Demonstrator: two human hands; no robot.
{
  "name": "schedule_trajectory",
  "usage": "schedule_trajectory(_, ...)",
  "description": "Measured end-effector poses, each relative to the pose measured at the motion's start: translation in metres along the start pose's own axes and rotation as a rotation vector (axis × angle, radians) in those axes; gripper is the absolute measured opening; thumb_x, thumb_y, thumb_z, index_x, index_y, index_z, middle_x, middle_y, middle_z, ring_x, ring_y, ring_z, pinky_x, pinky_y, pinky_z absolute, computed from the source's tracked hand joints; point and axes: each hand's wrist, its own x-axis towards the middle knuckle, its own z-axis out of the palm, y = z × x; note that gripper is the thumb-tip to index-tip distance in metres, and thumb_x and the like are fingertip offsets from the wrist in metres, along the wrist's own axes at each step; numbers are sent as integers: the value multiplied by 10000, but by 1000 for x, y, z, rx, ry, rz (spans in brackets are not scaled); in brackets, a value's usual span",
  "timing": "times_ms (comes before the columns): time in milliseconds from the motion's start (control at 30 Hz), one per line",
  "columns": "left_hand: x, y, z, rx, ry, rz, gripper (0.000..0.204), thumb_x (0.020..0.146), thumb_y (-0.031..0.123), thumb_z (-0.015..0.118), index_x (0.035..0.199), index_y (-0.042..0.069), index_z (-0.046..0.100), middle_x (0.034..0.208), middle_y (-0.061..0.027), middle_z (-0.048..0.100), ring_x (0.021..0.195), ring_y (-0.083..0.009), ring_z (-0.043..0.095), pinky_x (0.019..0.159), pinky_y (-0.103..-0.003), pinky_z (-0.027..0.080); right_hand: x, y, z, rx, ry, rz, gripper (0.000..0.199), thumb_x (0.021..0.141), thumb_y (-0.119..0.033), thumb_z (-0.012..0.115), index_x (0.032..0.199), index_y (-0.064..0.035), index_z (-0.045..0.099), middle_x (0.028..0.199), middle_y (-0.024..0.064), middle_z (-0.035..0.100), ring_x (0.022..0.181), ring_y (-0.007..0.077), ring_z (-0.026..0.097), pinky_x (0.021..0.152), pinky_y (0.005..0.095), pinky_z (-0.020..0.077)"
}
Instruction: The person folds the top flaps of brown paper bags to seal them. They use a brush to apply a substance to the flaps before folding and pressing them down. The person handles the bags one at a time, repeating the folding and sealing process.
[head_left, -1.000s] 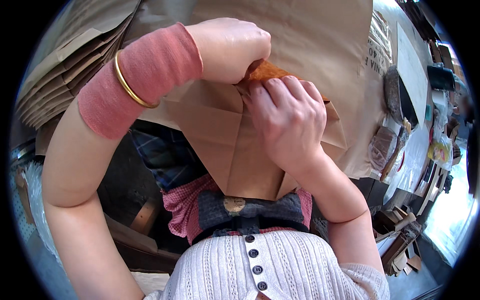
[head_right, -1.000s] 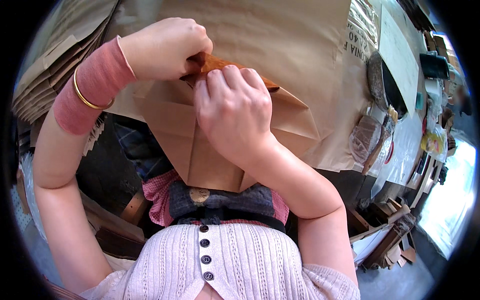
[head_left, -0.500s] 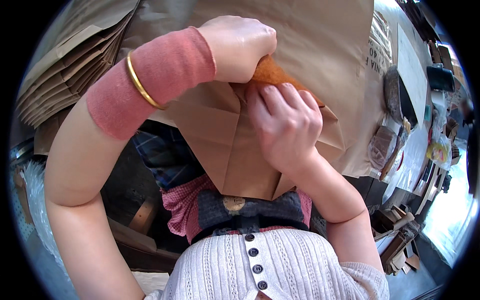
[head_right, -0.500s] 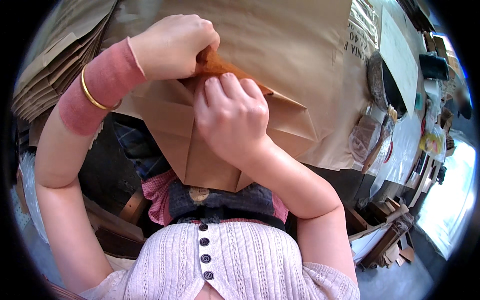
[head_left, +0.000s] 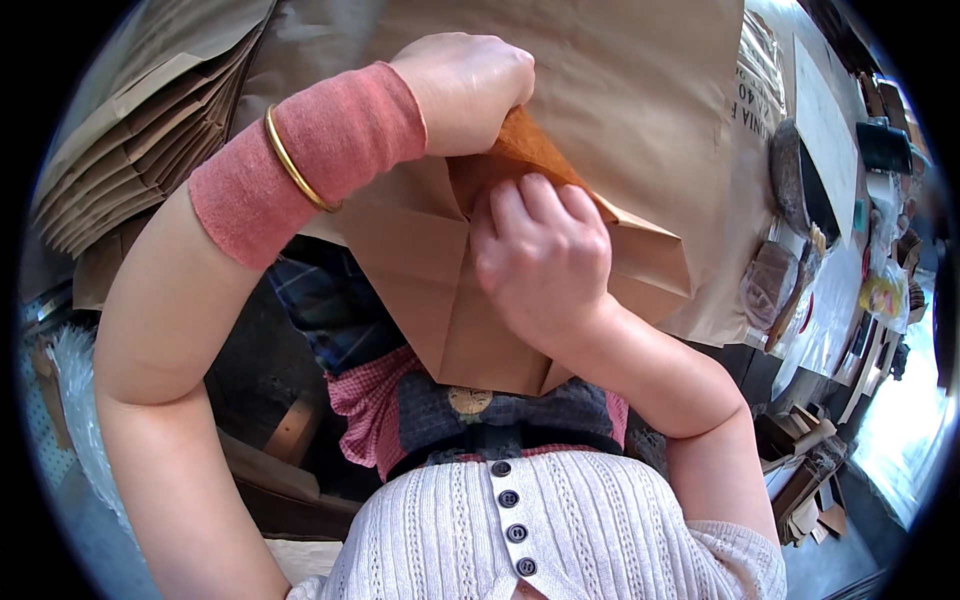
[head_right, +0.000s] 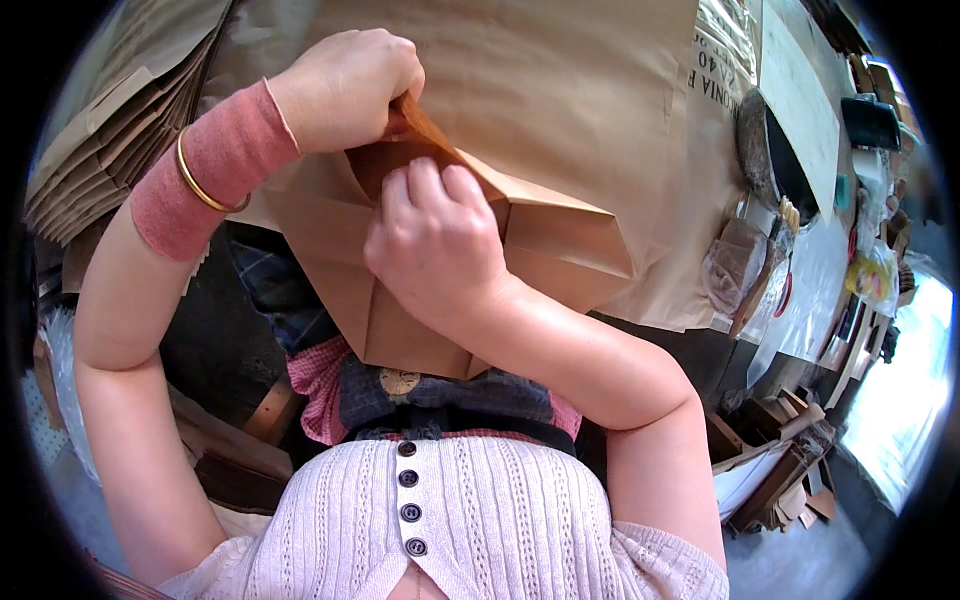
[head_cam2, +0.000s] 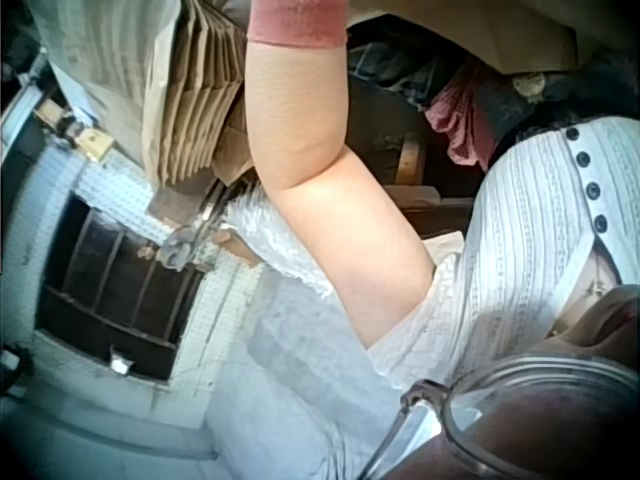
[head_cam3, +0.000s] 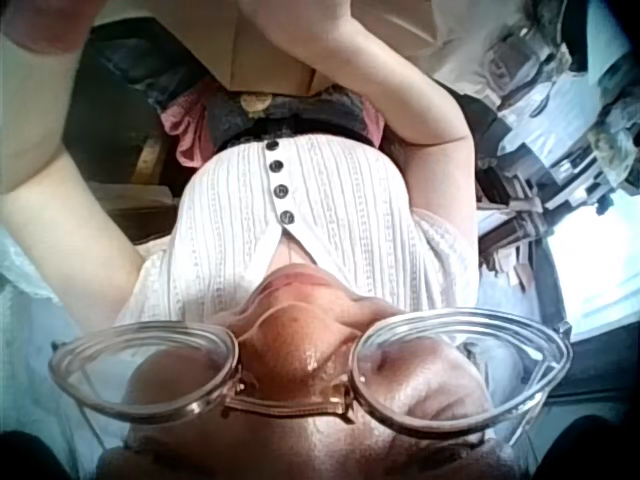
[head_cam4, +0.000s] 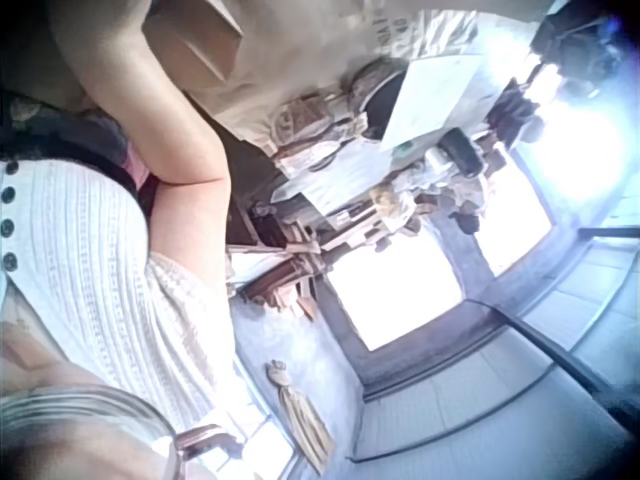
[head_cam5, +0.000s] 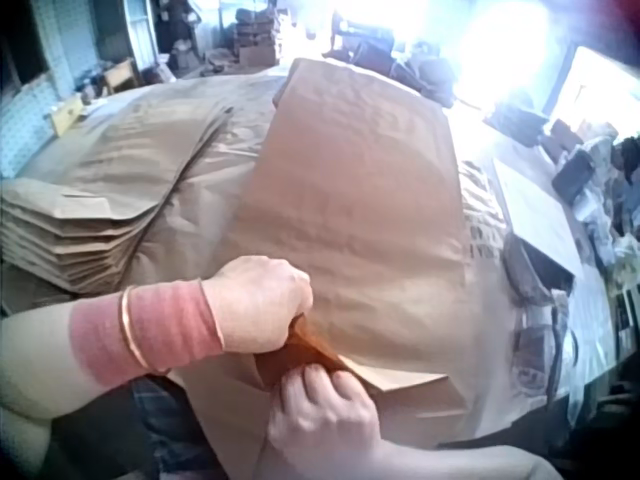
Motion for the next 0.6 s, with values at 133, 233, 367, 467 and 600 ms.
schedule_trajectory(133,3,7,-9,-79,-62,-43,117,672,100,745,721,14,682,744,-163,659,742,-355,642,665,-415,516,11,9,-6,4,6,68,35,614,-117,638,607,-95,611,657,37,537,702,204,546,610,313,409)
schedule_trajectory(233,4,8,-10,-71,-60,-41,116,668,92,741,720,10,678,743,-163,657,742,-360,639,666,-418,517,16,12,-11,24,-73,56,41,612,-129,638,614,-88,642,659,33,575,714,197,566,626,314,420)
schedule_trajectory(367,2,3,5,-59,85,3,83,649,45,705,714,5,673,721,-169,650,731,-369,634,654,-423,518,8,-3,-10,-52,-153,-39,103,618,-148,627,626,-53,667,660,71,570,732,228,556,646,335,414)
schedule_trajectory(467,3,5,11,-35,73,-35,79,633,16,680,711,3,670,722,-178,648,726,-371,635,647,-419,521,-2,-11,-1,-86,-118,-93,142,625,-158,617,628,-26,668,659,97,560,729,247,538,650,346,403)
schedule_trajectory(600,3,8,-2,-54,-19,-60,61,638,11,680,698,6,670,727,-195,649,714,-370,641,632,-407,525,3,-8,-7,-9,-104,-60,118,614,-132,627,620,-19,659,654,90,545,711,240,518,625,346,388)
